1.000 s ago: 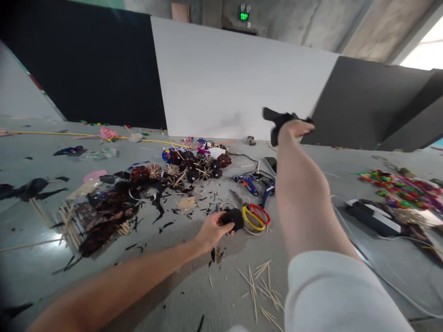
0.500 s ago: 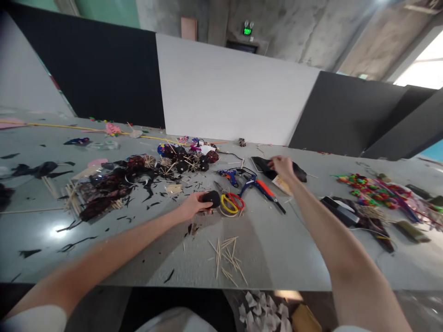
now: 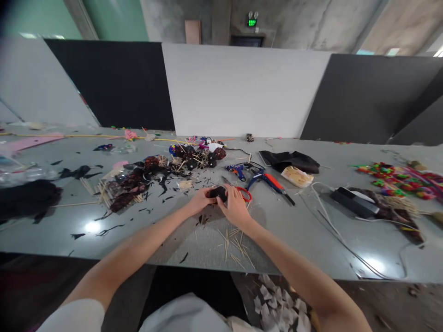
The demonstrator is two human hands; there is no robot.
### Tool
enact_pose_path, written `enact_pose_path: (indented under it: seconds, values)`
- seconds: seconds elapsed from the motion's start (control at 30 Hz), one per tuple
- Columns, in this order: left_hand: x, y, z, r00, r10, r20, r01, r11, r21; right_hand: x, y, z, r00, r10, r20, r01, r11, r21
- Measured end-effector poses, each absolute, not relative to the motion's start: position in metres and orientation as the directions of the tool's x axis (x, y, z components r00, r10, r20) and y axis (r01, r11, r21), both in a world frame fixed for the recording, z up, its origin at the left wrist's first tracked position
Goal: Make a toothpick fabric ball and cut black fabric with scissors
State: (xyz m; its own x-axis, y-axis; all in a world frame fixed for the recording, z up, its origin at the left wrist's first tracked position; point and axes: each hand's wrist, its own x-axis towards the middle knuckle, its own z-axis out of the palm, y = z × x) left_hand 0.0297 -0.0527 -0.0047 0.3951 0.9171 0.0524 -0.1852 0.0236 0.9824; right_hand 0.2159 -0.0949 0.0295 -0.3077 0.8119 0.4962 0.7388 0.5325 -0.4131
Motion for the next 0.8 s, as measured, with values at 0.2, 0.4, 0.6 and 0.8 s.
enact_pose_path:
  seconds: [0.2,0.4,0.6,0.8]
  values:
    - [0.029,-0.056,-0.002,0.44,0.897,0.05,-0.185,0.036,0.982,0.226,-0.076,0.018,-0.19,0.869,0.457,0.751,0.428,-0.503]
    - [0.03,-0.058,0.0,0.426,0.904,0.037,-0.203,0.056,0.978,0.228,-0.073,0.024,-0.163,0.875,0.456,0.605,0.454,-0.654]
    - [0.033,-0.058,-0.006,0.331,0.943,0.017,-0.26,0.074,0.963,0.227,-0.076,0.029,-0.152,0.851,0.502,0.551,0.495,-0.672]
    - [0.03,-0.054,-0.01,0.268,0.963,0.027,-0.282,0.051,0.958,0.23,-0.071,0.026,-0.179,0.828,0.531,0.519,0.538,-0.664]
